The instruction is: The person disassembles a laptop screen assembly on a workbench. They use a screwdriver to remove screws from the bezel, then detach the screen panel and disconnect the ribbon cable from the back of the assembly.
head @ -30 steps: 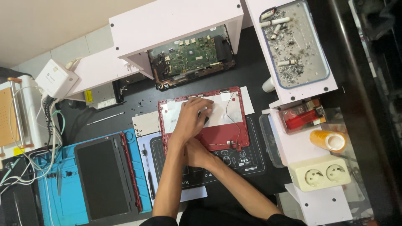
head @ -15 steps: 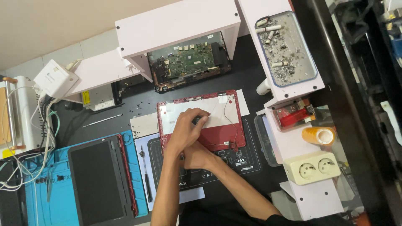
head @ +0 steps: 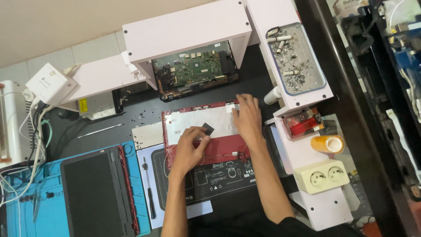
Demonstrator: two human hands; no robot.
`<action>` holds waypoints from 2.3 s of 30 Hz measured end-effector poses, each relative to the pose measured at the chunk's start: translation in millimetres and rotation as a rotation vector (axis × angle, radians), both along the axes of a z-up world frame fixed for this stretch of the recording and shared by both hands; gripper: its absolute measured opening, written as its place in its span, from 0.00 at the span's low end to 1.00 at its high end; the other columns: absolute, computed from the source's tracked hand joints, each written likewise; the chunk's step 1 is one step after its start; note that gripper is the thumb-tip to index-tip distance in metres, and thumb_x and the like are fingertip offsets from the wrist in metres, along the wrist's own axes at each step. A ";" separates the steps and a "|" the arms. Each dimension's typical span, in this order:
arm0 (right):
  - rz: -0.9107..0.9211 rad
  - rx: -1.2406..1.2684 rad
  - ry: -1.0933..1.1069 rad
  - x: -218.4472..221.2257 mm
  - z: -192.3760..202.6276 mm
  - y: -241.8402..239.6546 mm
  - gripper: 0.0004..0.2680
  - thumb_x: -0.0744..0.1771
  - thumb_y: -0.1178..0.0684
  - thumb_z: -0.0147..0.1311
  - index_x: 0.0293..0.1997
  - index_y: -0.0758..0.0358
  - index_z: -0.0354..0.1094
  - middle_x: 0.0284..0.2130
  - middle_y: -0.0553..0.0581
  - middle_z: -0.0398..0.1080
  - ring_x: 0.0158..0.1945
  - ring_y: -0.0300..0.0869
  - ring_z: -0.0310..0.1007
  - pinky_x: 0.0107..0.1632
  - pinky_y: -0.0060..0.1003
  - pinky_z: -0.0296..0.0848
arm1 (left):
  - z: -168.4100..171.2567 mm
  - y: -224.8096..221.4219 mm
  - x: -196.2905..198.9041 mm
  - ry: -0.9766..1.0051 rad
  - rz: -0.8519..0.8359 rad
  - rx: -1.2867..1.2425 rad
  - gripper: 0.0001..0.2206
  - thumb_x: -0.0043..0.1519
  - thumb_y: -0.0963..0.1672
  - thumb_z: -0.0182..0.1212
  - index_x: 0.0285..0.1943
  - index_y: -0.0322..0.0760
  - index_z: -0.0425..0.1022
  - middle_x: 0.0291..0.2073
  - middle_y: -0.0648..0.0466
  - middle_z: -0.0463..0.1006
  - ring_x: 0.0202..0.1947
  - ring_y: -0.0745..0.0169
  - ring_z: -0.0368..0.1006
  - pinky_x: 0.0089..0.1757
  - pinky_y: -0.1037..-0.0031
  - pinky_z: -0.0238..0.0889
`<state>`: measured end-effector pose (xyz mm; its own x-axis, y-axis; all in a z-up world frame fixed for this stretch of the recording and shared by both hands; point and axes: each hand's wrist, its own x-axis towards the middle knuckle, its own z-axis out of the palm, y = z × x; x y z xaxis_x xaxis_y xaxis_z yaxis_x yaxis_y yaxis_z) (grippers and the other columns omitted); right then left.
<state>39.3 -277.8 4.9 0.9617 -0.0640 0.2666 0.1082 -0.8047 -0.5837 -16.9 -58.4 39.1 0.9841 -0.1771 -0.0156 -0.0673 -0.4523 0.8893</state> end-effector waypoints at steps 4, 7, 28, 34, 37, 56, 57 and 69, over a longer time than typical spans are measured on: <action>-0.046 -0.047 0.133 6.1 0.3 0.4 0.12 0.63 0.61 0.60 0.51 0.68 0.73 0.48 0.62 0.70 0.54 0.56 0.67 0.56 0.49 0.67 | -14.5 -1.8 -2.6 -0.033 0.037 -0.028 0.08 0.63 0.43 0.61 0.38 0.29 0.77 0.47 0.46 0.82 0.43 0.52 0.78 0.44 0.67 0.70; -0.062 -0.060 0.145 6.3 -1.1 0.0 0.08 0.64 0.63 0.59 0.46 0.66 0.75 0.44 0.61 0.71 0.51 0.55 0.68 0.55 0.48 0.68 | -11.4 -4.1 -2.4 0.072 0.140 -0.074 0.09 0.65 0.44 0.59 0.43 0.31 0.78 0.38 0.46 0.83 0.38 0.55 0.77 0.42 0.68 0.68; -0.085 0.158 0.224 12.6 -23.7 16.7 0.05 0.68 0.55 0.54 0.41 0.65 0.69 0.32 0.62 0.76 0.37 0.56 0.78 0.40 0.48 0.72 | -33.5 -0.9 -11.5 0.010 0.041 -0.073 0.08 0.62 0.45 0.60 0.35 0.35 0.78 0.36 0.56 0.84 0.36 0.63 0.77 0.64 0.61 0.46; -0.134 0.159 0.190 11.1 -27.8 27.8 0.06 0.67 0.53 0.57 0.39 0.65 0.73 0.24 0.60 0.75 0.29 0.52 0.76 0.35 0.46 0.70 | -32.3 -1.6 -10.2 0.009 0.051 -0.094 0.09 0.63 0.45 0.59 0.35 0.35 0.78 0.38 0.56 0.85 0.38 0.64 0.77 0.65 0.60 0.44; -0.225 0.290 0.187 10.1 -33.7 39.3 0.06 0.67 0.53 0.57 0.38 0.66 0.75 0.19 0.59 0.73 0.23 0.49 0.75 0.32 0.44 0.69 | -32.9 -2.0 -11.3 0.021 0.052 -0.089 0.08 0.63 0.45 0.59 0.35 0.35 0.77 0.39 0.56 0.85 0.39 0.64 0.77 0.64 0.60 0.44; -0.082 0.265 0.099 3.1 -47.0 29.2 0.03 0.67 0.55 0.55 0.39 0.62 0.73 0.17 0.56 0.70 0.19 0.47 0.69 0.30 0.44 0.64 | -35.9 1.2 -13.9 0.014 0.066 -0.099 0.07 0.62 0.44 0.61 0.38 0.36 0.79 0.36 0.56 0.84 0.36 0.64 0.78 0.65 0.60 0.45; -0.051 0.261 0.094 3.8 -54.6 25.8 0.03 0.67 0.55 0.55 0.38 0.62 0.72 0.19 0.55 0.72 0.21 0.46 0.71 0.31 0.44 0.66 | -36.8 1.4 -13.2 0.004 0.062 -0.100 0.07 0.62 0.44 0.61 0.37 0.36 0.78 0.37 0.56 0.84 0.36 0.64 0.78 0.65 0.60 0.45; -0.174 0.185 0.056 9.2 -34.6 46.0 0.05 0.66 0.52 0.60 0.36 0.60 0.75 0.28 0.52 0.76 0.31 0.45 0.76 0.40 0.40 0.69 | -34.6 4.4 -11.6 0.028 0.027 -0.142 0.08 0.63 0.44 0.60 0.38 0.34 0.78 0.39 0.54 0.84 0.41 0.62 0.77 0.66 0.59 0.43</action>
